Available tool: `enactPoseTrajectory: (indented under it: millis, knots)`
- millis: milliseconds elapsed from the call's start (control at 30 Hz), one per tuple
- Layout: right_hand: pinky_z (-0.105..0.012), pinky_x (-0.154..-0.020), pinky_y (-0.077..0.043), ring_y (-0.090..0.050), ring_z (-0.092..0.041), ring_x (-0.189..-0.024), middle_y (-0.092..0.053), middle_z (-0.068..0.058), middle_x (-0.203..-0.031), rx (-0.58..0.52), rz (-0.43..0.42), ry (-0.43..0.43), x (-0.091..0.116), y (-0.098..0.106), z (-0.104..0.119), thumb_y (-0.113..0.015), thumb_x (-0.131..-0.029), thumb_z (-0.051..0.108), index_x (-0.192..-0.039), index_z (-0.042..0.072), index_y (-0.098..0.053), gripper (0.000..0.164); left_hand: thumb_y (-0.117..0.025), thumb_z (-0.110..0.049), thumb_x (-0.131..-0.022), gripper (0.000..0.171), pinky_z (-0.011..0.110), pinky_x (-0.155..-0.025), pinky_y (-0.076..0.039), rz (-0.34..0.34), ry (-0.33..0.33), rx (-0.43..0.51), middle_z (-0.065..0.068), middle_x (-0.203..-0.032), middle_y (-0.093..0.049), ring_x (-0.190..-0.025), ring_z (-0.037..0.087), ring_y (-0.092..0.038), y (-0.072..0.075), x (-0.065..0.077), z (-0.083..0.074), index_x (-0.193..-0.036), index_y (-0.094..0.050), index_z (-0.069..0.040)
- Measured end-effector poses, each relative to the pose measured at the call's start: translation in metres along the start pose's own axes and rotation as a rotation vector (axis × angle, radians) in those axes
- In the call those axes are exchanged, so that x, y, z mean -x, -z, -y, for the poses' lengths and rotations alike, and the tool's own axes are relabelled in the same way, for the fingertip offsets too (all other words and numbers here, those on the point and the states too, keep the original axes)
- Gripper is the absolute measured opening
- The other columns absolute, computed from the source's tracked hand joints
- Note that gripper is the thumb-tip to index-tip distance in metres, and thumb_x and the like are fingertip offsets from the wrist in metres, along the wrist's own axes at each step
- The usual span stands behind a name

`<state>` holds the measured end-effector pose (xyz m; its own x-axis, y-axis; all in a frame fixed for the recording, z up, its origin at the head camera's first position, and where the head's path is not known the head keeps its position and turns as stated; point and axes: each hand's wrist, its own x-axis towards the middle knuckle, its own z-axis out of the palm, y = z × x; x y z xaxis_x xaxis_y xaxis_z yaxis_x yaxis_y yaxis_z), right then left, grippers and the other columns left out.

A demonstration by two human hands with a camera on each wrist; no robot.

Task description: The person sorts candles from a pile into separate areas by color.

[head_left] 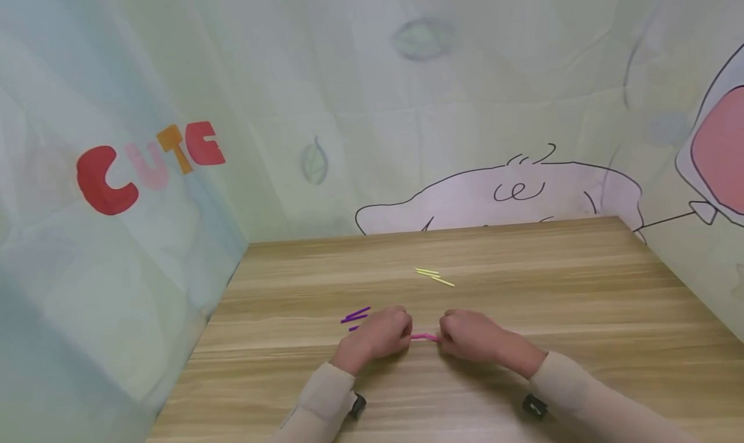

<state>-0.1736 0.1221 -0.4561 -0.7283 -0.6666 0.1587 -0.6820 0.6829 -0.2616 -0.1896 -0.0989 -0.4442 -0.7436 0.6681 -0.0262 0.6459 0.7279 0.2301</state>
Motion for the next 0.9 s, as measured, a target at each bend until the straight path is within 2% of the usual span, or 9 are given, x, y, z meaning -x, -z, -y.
enactPoseTrajectory:
  millis: [267, 900]
  knots:
    - [-0.027, -0.05, -0.04, -0.04, -0.008, -0.058, -0.046, 0.005, -0.07, 0.009, -0.019, 0.012, 0.0013, 0.0026, 0.0001, -0.071, -0.084, 0.012, -0.068, 0.015, -0.053, 0.025, -0.07, -0.008, -0.086, 0.009, 0.02, -0.058, -0.042, 0.003, 0.001, 0.011, -0.006, -0.071, -0.052, -0.063, 0.007, -0.047, -0.0004, 0.0002, 0.0004, -0.077, -0.067, -0.011]
    - [-0.027, -0.05, -0.041, -0.041, -0.008, -0.058, -0.047, 0.005, -0.071, -0.006, -0.007, -0.033, 0.0051, 0.0042, -0.0079, -0.071, -0.082, 0.01, -0.071, 0.013, -0.055, 0.02, -0.07, -0.008, -0.085, 0.007, 0.02, -0.06, -0.043, 0.006, 0.01, -0.003, -0.006, -0.073, -0.054, -0.065, 0.007, -0.048, -0.0009, 0.0001, -0.0005, -0.079, -0.068, -0.011]
